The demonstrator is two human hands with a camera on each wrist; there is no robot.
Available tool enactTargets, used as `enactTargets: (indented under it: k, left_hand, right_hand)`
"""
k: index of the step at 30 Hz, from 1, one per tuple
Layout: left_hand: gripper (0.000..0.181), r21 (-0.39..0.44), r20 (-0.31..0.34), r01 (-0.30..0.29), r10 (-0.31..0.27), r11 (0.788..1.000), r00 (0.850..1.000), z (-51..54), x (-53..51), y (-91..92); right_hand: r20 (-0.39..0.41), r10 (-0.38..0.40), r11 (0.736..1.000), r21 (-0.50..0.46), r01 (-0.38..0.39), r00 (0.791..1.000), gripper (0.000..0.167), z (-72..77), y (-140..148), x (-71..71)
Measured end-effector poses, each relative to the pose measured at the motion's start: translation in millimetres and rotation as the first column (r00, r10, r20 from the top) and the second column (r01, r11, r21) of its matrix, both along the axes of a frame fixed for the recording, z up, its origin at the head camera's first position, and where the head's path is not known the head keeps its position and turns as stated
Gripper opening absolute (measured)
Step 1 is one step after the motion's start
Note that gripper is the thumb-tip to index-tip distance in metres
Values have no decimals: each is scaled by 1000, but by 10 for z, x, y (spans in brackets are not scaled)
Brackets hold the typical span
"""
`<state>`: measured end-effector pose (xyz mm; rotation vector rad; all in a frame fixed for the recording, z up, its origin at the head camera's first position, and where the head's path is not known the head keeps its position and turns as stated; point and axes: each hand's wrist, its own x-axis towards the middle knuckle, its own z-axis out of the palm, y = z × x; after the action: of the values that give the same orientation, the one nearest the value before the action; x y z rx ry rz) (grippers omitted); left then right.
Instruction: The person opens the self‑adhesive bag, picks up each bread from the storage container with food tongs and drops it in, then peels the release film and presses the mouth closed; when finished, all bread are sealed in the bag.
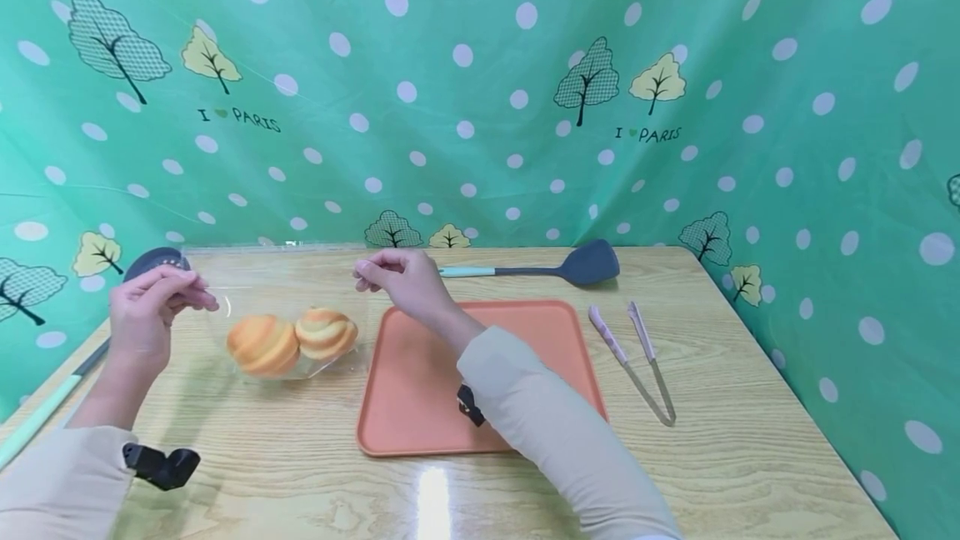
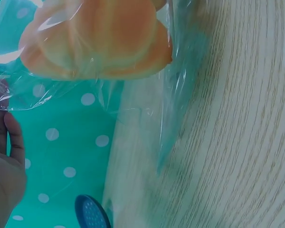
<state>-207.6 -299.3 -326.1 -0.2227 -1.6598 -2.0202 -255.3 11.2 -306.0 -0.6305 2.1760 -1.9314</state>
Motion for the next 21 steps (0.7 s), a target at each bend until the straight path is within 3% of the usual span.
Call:
enactTargets:
  k: [5, 8, 21]
  left_hand:
    - [37, 29, 1, 101, -101, 994, 995, -29, -3, -9]
    - [37, 58, -9, 134, -133, 989, 991, -49, -25, 11]
    - [24, -25, 34, 69, -68, 997, 997, -33, -96, 98]
  right_hand:
    - [36, -23, 1000, -12, 23, 999, 23, -37, -6, -16]
    - [58, -41, 999, -12, 42, 997, 21, -56, -11, -21]
    - [63, -48, 998, 43, 45, 997, 25, -47, 62, 8]
